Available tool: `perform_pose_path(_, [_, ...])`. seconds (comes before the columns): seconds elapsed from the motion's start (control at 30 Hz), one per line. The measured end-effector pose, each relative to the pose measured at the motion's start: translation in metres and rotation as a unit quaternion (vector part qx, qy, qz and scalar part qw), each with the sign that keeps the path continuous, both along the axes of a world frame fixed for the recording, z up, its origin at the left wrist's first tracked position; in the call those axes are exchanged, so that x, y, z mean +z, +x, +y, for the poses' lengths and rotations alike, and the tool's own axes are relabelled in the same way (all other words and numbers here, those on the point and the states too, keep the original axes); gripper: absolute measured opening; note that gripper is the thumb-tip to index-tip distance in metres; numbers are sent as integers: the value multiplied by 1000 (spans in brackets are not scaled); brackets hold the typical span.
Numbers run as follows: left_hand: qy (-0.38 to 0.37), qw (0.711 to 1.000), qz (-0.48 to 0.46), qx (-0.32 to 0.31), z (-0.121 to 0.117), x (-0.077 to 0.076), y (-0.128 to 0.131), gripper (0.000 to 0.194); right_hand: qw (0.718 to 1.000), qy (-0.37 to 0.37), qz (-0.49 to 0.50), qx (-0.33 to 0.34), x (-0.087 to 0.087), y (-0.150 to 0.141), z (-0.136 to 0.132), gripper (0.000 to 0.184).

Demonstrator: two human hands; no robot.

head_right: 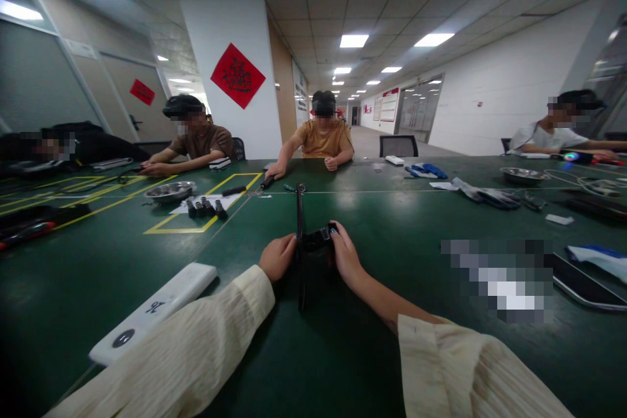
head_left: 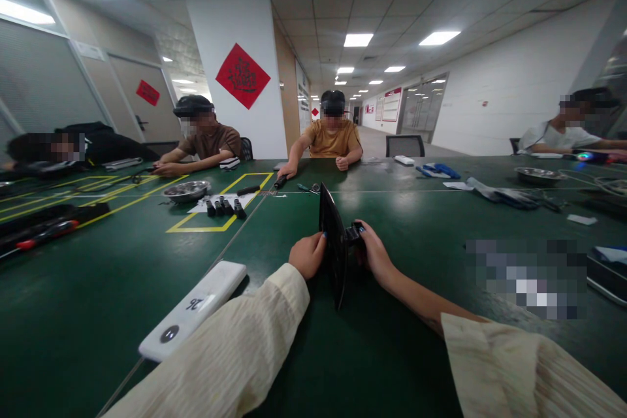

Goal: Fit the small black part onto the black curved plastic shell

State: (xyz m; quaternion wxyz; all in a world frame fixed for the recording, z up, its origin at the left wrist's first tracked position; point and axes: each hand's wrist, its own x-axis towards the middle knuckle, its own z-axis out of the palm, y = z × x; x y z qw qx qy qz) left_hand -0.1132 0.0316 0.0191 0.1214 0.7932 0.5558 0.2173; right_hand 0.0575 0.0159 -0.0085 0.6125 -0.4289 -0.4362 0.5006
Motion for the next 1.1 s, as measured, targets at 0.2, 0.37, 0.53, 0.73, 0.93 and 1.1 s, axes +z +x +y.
perform_pose_path(0.2, [9,1000,10,-5,0,0,0,48,1000,7,4,6,-6,1,5,54])
perform_pose_path(0.37, [14,1000,23,-12,0,1,0,45,1000,2,23,10,-7,2,7,54])
perform_pose_path(0.53, [15,1000,18,-17,-1,2,0,42,1000,2,7,13,-7,2,6,54])
perform_pose_path(0.73, [14,1000,-1,-9,1,-2,0,49,1000,5,-16,-3,-2,1,2,56])
perform_pose_path(0.93, [14,1000,16,-9,1,0,1,48,1000,1,-4,2,-2,1,2,58])
perform_pose_path(1.1, [17,1000,14,-18,0,1,0,43,1000,-5,-13,1,-1,1,1,58])
